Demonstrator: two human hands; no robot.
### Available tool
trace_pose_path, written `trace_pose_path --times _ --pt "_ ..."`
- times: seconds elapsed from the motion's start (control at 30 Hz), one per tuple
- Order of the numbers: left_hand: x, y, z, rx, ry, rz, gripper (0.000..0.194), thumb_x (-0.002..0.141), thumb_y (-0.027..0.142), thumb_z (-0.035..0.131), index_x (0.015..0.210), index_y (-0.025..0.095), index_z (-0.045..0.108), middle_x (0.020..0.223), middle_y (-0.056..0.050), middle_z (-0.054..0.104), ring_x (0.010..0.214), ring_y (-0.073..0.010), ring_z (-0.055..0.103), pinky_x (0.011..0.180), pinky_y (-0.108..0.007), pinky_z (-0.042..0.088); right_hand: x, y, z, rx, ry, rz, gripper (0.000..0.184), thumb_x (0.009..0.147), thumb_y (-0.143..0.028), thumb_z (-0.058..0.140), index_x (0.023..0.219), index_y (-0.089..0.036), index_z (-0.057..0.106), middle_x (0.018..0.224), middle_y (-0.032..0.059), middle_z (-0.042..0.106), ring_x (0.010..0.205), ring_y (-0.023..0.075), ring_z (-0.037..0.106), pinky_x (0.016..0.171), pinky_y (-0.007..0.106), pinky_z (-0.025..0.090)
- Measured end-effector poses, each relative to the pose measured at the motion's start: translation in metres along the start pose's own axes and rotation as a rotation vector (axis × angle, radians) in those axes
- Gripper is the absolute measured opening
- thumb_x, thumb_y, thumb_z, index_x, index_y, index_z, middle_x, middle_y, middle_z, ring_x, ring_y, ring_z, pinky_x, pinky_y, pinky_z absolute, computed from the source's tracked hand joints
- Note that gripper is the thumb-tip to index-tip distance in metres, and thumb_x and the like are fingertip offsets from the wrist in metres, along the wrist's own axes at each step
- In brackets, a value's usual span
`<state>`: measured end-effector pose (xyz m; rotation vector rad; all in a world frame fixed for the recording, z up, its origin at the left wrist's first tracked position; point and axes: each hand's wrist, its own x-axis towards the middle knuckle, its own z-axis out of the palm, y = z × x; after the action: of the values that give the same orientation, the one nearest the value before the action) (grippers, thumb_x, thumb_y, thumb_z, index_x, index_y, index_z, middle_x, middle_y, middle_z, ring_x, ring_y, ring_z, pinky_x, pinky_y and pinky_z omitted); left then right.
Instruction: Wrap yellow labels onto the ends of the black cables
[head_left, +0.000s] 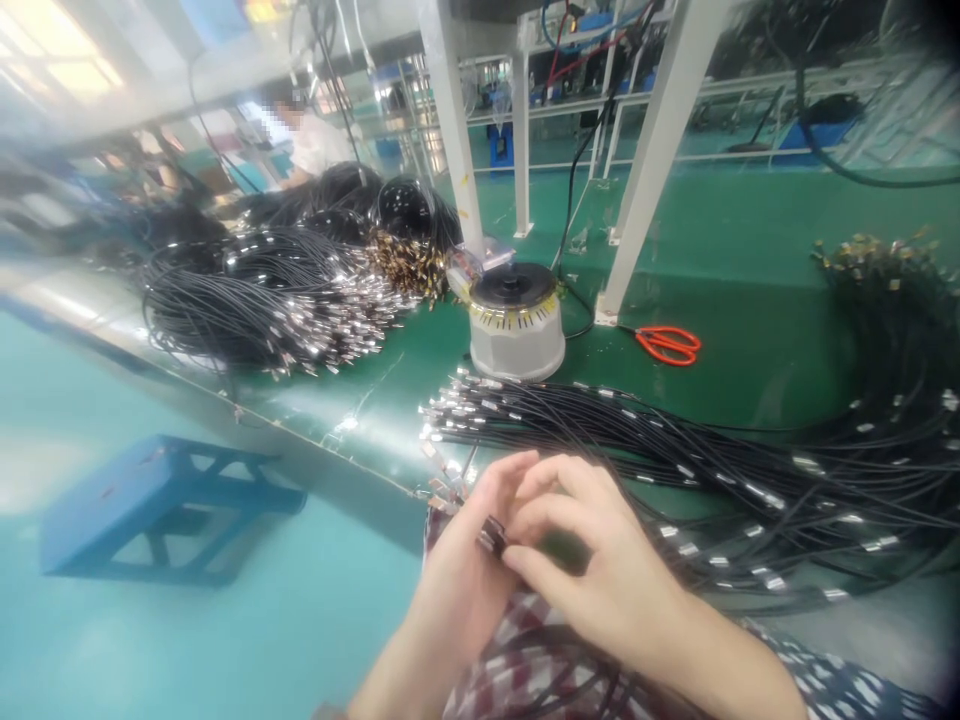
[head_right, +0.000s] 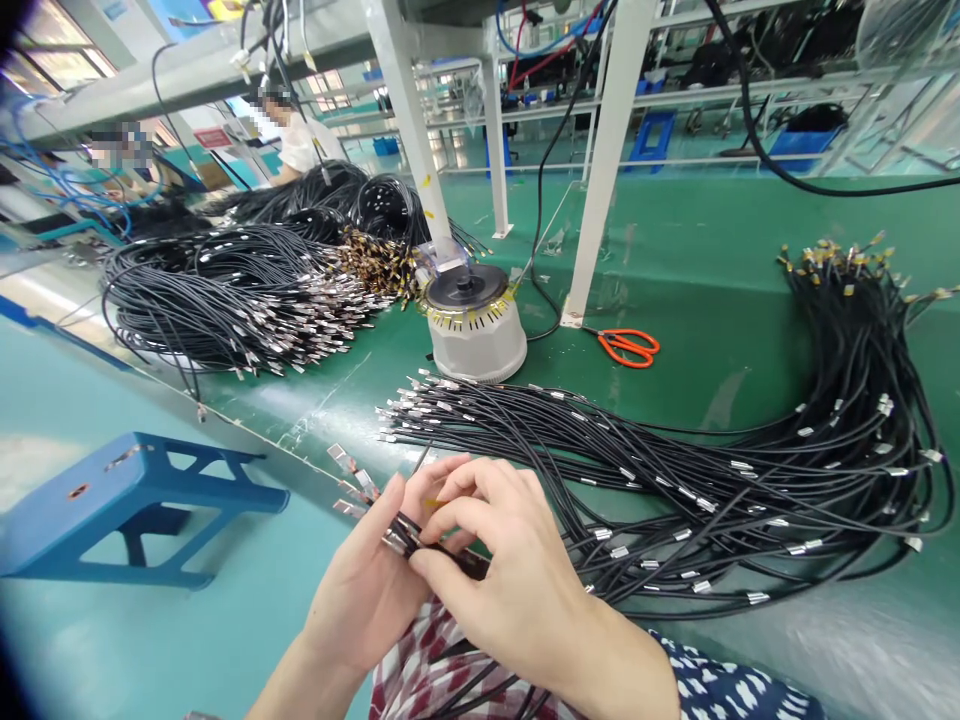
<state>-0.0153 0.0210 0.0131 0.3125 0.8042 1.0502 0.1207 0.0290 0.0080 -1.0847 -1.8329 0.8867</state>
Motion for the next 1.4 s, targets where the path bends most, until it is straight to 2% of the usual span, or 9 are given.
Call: trace_pose_path --times 0.17,0.4,0.7,0.83,0.93,1.07,1.17,1.3,1.4 --pt "0.000 -0.001 0.000 -0.010 -0.012 0.015 0.047 0.076 0.050 0.071 0.108 0.015 0.070 0.114 -0.009 0.064 0.126 -0.0340 0.044 0.112 -0.045 0.027 0.004 0.001 -0.002 0.122 -0.134 0.137 0.018 0.079 -0.009 0.066 0.068 -0.021 0.059 0.091 -0.0015 0.063 0.097 0.0193 0.058 0.084 0.038 0.039" --pt "0.000 -0.001 0.001 0.007 -0.003 0.023 0.042 0.078 0.049 0.069 0.106 0.017 0.070 0.110 -0.008 0.066 0.124 -0.0326 0.048 0.111 -0.045 0.029 0.001 -0.002 -0.002 -0.019 -0.017 -0.040 0.016 0.076 -0.007 0.067 0.074 -0.021 0.060 0.093 0.0004 0.063 0.097 0.0206 0.058 0.084 0.039 0.039" --pt "0.000 -0.001 -0.001 0.067 0.008 0.091 0.041 0.082 0.050 0.066 0.105 0.017 0.070 0.113 -0.008 0.065 0.114 -0.0262 0.052 0.096 -0.034 0.043 0.004 -0.001 -0.007 0.054 -0.040 0.028 0.015 0.084 -0.010 0.059 0.075 -0.022 0.058 0.095 0.0013 0.062 0.099 0.0200 0.058 0.087 0.037 0.042" --pt "0.002 -0.003 -0.005 0.255 -0.035 0.159 0.029 0.086 0.043 0.063 0.096 0.017 0.070 0.086 -0.006 0.068 0.081 -0.0188 0.060 0.070 -0.029 0.048 0.010 0.006 -0.018 0.250 0.015 0.218 0.016 0.086 -0.022 0.059 0.070 -0.021 0.059 0.097 0.0031 0.057 0.096 0.0201 0.058 0.091 0.038 0.044" --pt "0.003 -0.003 -0.007 0.414 -0.104 0.173 0.023 0.076 0.032 0.077 0.090 0.016 0.069 0.058 0.002 0.057 0.053 -0.0092 0.047 0.053 -0.022 0.037 0.012 0.010 -0.024 0.297 0.017 0.266 0.016 0.084 -0.028 0.062 0.070 -0.020 0.061 0.100 0.0045 0.056 0.099 0.0215 0.057 0.091 0.037 0.044" --pt "0.002 -0.002 -0.009 0.411 -0.319 0.116 0.048 0.063 0.034 0.087 0.103 0.018 0.065 0.082 -0.004 0.063 0.065 -0.0118 0.052 0.059 -0.024 0.039 0.011 0.013 -0.025 0.370 0.005 0.324 0.020 0.084 -0.034 0.062 0.070 -0.020 0.060 0.104 0.0053 0.055 0.077 0.0160 0.057 0.064 0.029 0.048" --pt "0.001 0.000 -0.012 0.421 -0.443 0.112 0.061 0.060 0.033 0.089 0.114 0.021 0.061 0.106 -0.010 0.062 0.080 -0.0167 0.055 0.070 -0.029 0.043 0.011 0.015 -0.024 0.355 0.052 0.325 0.022 0.084 -0.036 0.062 0.069 -0.020 0.060 0.102 0.0051 0.058 0.080 0.0172 0.058 0.074 0.031 0.048" --pt "0.001 0.001 -0.012 0.377 -0.483 0.105 0.067 0.061 0.028 0.088 0.121 0.021 0.060 0.113 -0.013 0.061 0.089 -0.0211 0.057 0.078 -0.033 0.046 0.011 0.017 -0.023 0.391 0.104 0.326 0.021 0.084 -0.035 0.062 0.070 -0.020 0.060 0.099 0.0041 0.059 0.079 0.0167 0.057 0.077 0.032 0.046" --pt "0.003 -0.002 -0.008 0.361 -0.356 0.108 0.050 0.067 0.025 0.083 0.113 0.018 0.066 0.100 -0.013 0.068 0.072 -0.0171 0.062 0.059 -0.027 0.046 0.010 0.017 -0.020 0.483 0.097 0.352 0.021 0.085 -0.035 0.062 0.070 -0.020 0.059 0.098 0.0018 0.056 0.056 0.0087 0.048 0.063 0.029 0.045"
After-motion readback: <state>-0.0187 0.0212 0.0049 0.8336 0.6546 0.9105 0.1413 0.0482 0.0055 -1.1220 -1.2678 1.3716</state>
